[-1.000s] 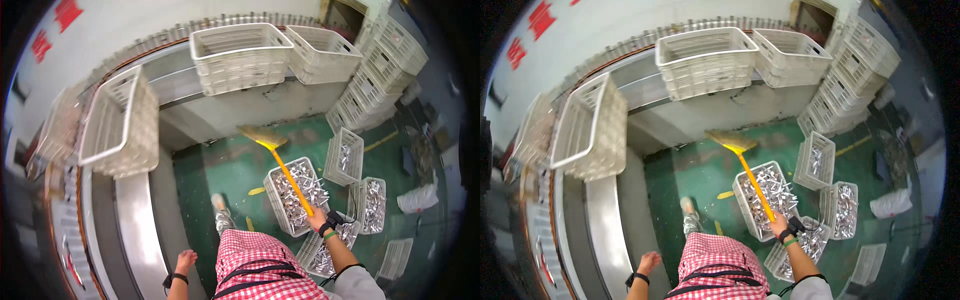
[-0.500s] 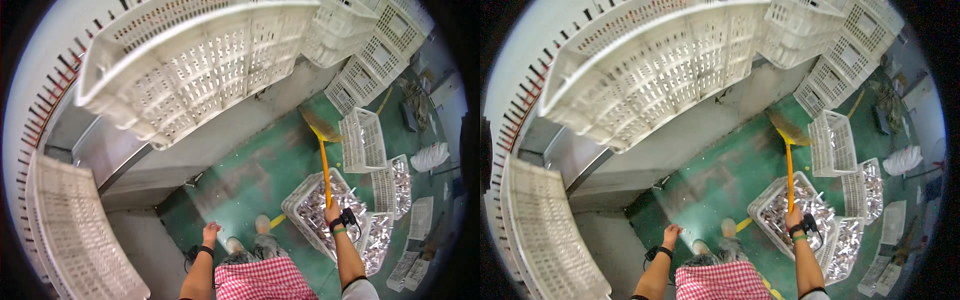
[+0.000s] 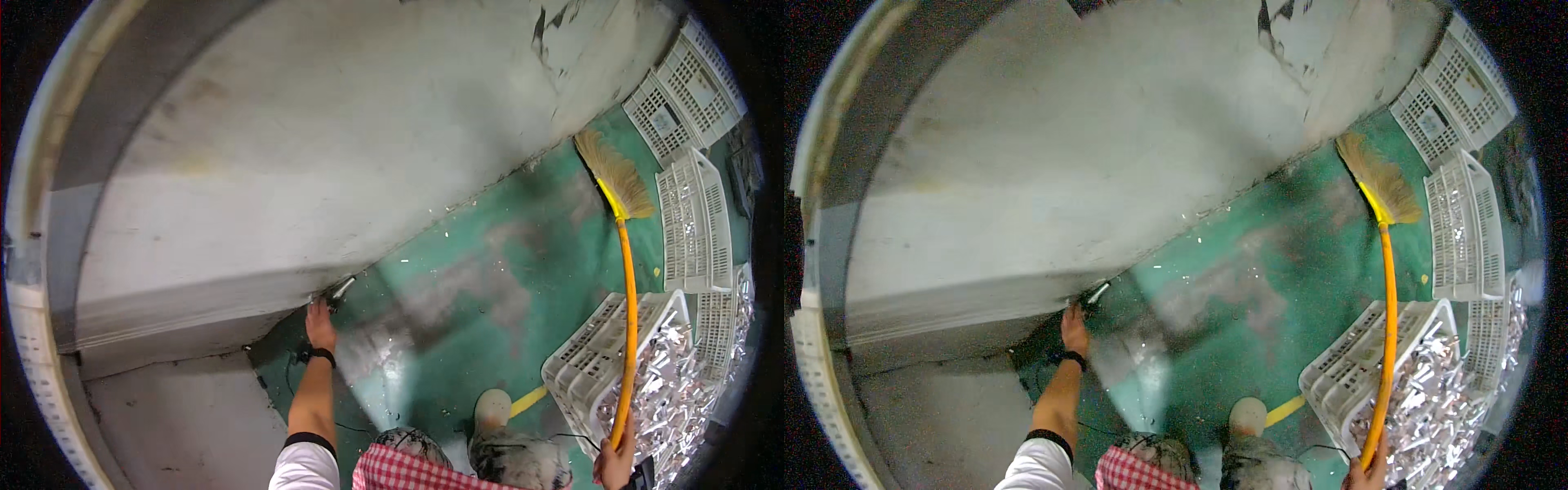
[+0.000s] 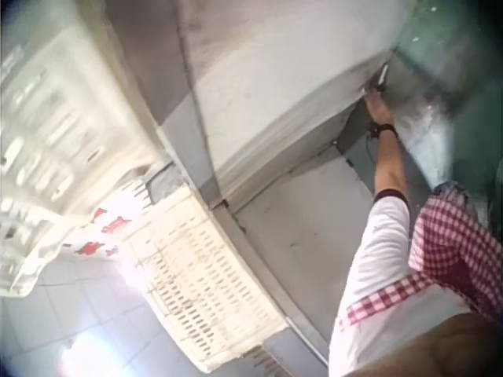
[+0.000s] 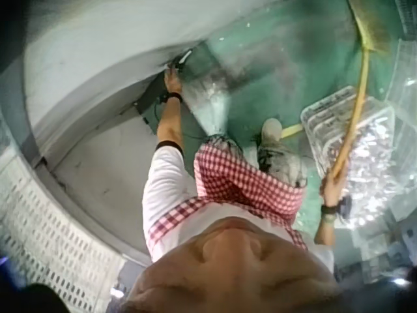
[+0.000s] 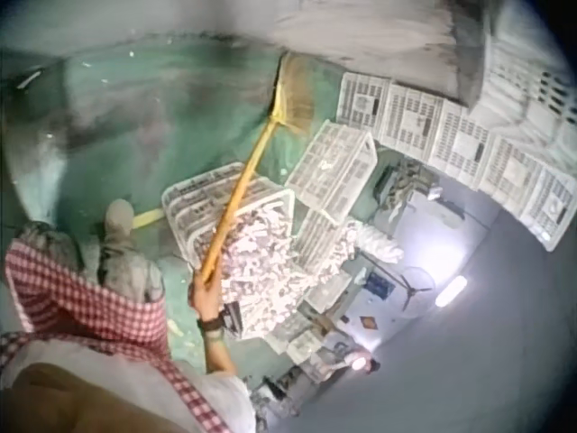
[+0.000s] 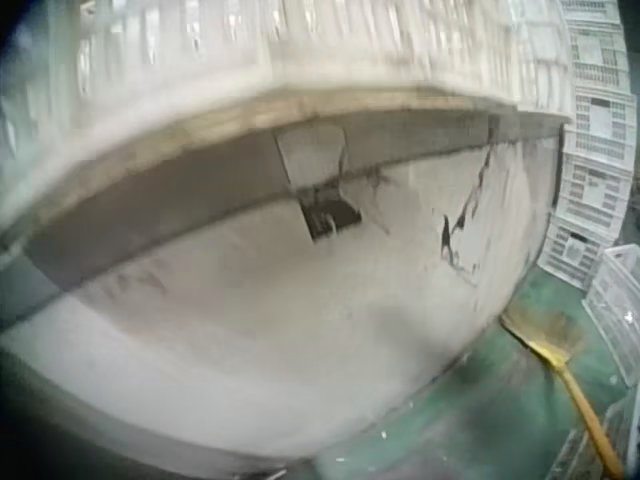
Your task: Sweep debris from the floor into a dustpan in a manufacturing environment.
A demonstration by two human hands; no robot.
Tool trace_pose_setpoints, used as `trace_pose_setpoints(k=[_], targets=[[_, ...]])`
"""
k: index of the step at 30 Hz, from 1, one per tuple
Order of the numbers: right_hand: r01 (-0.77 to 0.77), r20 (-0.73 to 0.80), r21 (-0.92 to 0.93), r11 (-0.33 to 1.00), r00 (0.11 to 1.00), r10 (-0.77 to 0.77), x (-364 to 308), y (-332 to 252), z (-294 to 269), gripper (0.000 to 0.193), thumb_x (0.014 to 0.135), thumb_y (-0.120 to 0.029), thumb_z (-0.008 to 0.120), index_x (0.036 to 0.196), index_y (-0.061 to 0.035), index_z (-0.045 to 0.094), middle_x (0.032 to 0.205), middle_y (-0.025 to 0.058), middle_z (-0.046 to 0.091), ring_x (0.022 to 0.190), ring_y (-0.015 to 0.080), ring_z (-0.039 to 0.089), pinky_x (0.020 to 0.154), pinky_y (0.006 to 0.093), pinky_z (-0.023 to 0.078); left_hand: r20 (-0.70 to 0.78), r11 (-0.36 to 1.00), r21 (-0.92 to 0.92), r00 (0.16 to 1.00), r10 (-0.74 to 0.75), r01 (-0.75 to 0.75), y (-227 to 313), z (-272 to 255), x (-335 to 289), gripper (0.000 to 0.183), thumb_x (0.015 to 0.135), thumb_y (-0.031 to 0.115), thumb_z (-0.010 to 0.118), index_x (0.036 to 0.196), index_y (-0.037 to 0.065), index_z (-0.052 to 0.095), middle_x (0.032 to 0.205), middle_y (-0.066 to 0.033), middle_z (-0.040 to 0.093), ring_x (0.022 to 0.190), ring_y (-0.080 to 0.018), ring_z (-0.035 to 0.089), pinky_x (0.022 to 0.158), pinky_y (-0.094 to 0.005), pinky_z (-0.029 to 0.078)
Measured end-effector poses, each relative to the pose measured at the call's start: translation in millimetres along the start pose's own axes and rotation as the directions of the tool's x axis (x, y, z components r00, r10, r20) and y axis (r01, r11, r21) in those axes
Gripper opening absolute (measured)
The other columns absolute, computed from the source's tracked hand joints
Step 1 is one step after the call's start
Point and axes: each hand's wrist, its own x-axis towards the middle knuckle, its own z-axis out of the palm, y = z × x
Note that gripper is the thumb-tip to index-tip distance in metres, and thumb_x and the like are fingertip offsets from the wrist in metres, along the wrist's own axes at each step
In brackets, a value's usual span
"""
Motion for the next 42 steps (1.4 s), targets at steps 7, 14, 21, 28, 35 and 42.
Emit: trace_pose_setpoints(k=[7,14,21,28,35,42], targets=[[-0.107,0.048,-0.012,0.994,0.993,0.108,12,3,7,0.052,0.081,-0.016,0.045,0.127,-0.0124,0.02,0.052,0.0048,0.044,0.038,0.014,0.042,0.033,0.0259,0.035,0.07,0.969,-0.037,0.966,0.248,-0.246,-18,25,15,0.022,0.078,0.012,0.039,0.093,0.001,0.049,0.094,-0.0166,0.048,0.087,-0.0332,0.044,0.078,-0.0391,0.035],[-0.028,0.066,0.35,0.936,0.998,0.005,36,15,-6,0.07,0.062,0.009,0.043,0.126,-0.0088,0.02,0.081,0.0069,0.043,0.041,0.0125,0.045,0.033,0.0227,0.039,0.108,0.888,-0.384,0.967,-0.229,0.253,53,9,35,0.027,0.08,0.02,0.04,0.088,-0.004,0.05,0.085,-0.0213,0.054,0.082,-0.0359,0.049,0.07,-0.04,0.037],[-0.003,0.255,-0.088,0.996,0.966,0.026,43,-4,-44,0.063,0.071,-0.003,0.053,0.121,-0.0052,0.014,0.069,0.0077,0.045,0.041,0.0138,0.047,0.037,0.0256,0.041,0.313,0.971,0.115,0.92,-0.237,0.21,41,-2,8,0.018,0.062,0.016,0.062,0.073,0.005,0.053,0.071,-0.0136,0.058,0.064,-0.0312,0.056,0.057,-0.0402,0.044],[-0.054,0.435,-0.172,0.984,0.891,0.125,-50,-38,-105,0.053,0.07,-0.007,0.05,0.113,-0.0035,0.018,0.062,0.0124,0.049,0.043,0.0202,0.053,0.038,0.0314,0.044,0.491,0.885,-0.239,0.836,-0.246,0.4,71,-154,-113,0.022,0.067,0.018,0.059,0.074,-0.001,0.052,0.061,-0.0125,0.059,0.061,-0.0273,0.058,0.056,-0.0354,0.044],[0.082,0.654,-0.301,0.95,0.743,0.143,-171,-43,-149,0.055,0.068,-0.012,0.052,0.111,0.0004,0.02,0.065,0.0162,0.053,0.047,0.0229,0.055,0.04,0.0327,0.044,0.651,0.75,-0.27,0.689,-0.319,0.604,113,-337,-205,0.016,0.072,0.015,0.057,0.074,0.001,0.05,0.059,-0.0061,0.06,0.052,-0.0149,0.057,0.048,-0.0277,0.043],[0.126,0.88,-0.181,0.975,0.463,0.104,-254,-35,-179,0.026,0.069,-0.012,0.052,0.092,-0.004,0.041,0.057,0.0064,0.049,0.044,0.0147,0.049,0.039,0.029,0.041,0.808,0.466,-0.396,0.541,-0.232,0.791,137,-471,-272,0.018,0.073,0.01,0.056,0.083,0.001,0.044,0.062,-0.0068,0.058,0.053,-0.0128,0.057,0.044,-0.0232,0.042]])
